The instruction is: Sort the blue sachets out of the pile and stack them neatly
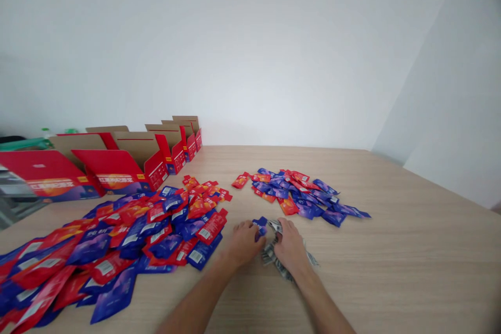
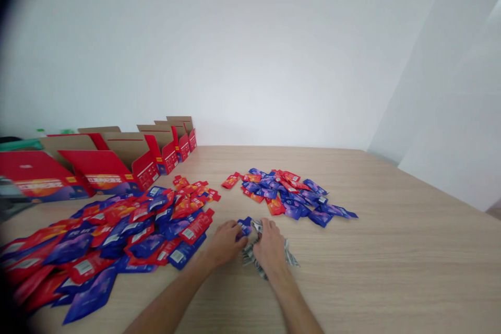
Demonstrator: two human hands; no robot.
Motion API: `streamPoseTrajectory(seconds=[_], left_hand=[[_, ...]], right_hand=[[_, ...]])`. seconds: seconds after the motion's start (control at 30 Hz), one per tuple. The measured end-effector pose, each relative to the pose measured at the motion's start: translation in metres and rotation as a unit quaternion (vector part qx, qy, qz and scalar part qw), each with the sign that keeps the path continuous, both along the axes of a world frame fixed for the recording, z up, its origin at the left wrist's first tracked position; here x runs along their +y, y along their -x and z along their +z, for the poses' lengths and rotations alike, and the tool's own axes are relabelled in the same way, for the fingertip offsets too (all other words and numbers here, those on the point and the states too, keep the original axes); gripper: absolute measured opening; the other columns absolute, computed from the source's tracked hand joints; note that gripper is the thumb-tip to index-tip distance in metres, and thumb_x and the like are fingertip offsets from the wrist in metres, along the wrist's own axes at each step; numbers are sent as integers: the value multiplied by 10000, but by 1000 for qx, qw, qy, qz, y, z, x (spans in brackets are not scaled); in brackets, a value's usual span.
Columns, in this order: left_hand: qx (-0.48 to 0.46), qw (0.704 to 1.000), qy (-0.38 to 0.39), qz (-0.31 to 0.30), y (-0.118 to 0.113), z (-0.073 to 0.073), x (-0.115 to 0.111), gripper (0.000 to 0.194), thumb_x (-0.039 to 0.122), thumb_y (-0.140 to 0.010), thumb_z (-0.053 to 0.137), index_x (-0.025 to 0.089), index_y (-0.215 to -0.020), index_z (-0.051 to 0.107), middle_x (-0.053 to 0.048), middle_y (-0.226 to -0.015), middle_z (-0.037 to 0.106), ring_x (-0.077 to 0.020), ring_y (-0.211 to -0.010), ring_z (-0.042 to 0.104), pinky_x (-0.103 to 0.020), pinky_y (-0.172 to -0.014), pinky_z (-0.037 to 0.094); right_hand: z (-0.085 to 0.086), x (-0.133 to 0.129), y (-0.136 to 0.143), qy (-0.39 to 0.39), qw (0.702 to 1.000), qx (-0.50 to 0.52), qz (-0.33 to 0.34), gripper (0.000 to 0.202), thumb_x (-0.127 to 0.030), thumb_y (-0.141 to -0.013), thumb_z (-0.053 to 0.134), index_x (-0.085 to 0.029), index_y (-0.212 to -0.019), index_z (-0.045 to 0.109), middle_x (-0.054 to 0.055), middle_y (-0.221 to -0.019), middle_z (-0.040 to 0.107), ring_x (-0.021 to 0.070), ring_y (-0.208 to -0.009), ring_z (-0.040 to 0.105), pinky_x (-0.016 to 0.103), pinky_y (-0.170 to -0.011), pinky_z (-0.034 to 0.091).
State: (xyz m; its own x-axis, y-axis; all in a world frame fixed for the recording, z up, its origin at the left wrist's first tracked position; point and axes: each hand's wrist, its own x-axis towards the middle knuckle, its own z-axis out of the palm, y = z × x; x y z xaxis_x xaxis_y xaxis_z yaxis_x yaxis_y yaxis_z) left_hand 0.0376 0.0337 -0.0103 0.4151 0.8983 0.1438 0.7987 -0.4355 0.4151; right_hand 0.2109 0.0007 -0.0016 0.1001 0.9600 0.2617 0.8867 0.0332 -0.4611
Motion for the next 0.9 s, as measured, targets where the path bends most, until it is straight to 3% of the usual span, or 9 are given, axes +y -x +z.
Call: streamPoseTrajectory(seconds=[0.13,0.23,0.3,0.4,0.47,0.57,0.7,0.8,0.9], left_hand=[[-35,998,3,50,-2,-3,-14,349,330,-795,590,166,-1100,629,-177,-1162,607,-341,-1110,530,-453,-948,370],[-190,977,47,90,2,-2,-11,339,223,-745,604,184,-1080,636,-152,-1137,630,-313,-1098,549,-424,-960,370],[-385,905,128,127,8,1,-8,300,228,-760,589,180,-1051,647,-134,-1095,653,-283,-1034,590,-397,-934,405],[-601,741,263,141,17,8,-9,327,294,-831,525,154,-1110,624,-109,-1003,687,-251,-889,650,-379,-809,488],[-677,654,322,97,19,14,-13,371,320,-857,518,141,-1172,601,-105,-1007,696,-240,-868,665,-368,-773,512],[-743,549,382,29,17,19,-22,377,343,-864,567,118,-1162,625,-118,-1056,698,-234,-909,668,-338,-795,521],[-764,535,357,58,12,16,-29,398,325,-857,614,184,-1229,600,-67,-1080,703,-203,-924,672,-296,-801,525],[-754,538,371,64,12,13,-32,442,305,-845,638,228,-1274,564,-49,-1081,703,-201,-920,678,-299,-783,533],[-746,534,393,49,12,14,-36,471,293,-840,643,238,-1296,540,-55,-1104,696,-211,-930,681,-313,-772,539]], right_hand=[[-13,-2,3,-79,992,79,57,498,-38,-755,443,-173,-1230,516,119,-1137,616,230,-1085,589,336,-946,451],[-14,-1,0,-129,980,137,64,497,-60,-773,442,-175,-1251,517,122,-1185,614,235,-1124,581,362,-962,467],[-8,-2,-2,-150,972,166,70,476,-77,-787,447,-185,-1244,529,110,-1192,617,233,-1126,580,374,-964,474],[5,-7,1,-164,961,187,125,460,-55,-785,429,-215,-1194,567,79,-1142,621,216,-1085,583,371,-956,479],[12,-14,9,-167,952,191,170,478,-7,-750,401,-227,-1125,600,69,-1097,605,202,-1052,578,355,-936,486],[20,-28,29,-178,947,187,193,488,14,-739,410,-226,-1116,604,88,-1132,555,208,-1079,548,361,-949,481],[22,-41,54,-144,951,140,235,383,-93,-783,587,-230,-1141,609,106,-1217,517,255,-1123,509,425,-993,459],[17,-36,58,-139,950,124,251,351,-31,-799,545,-249,-1049,659,77,-1105,559,227,-1055,532,388,-936,490],[9,-24,52,-187,951,120,216,500,38,-787,471,-262,-1144,654,75,-1081,578,214,-1029,538,378,-912,502]])
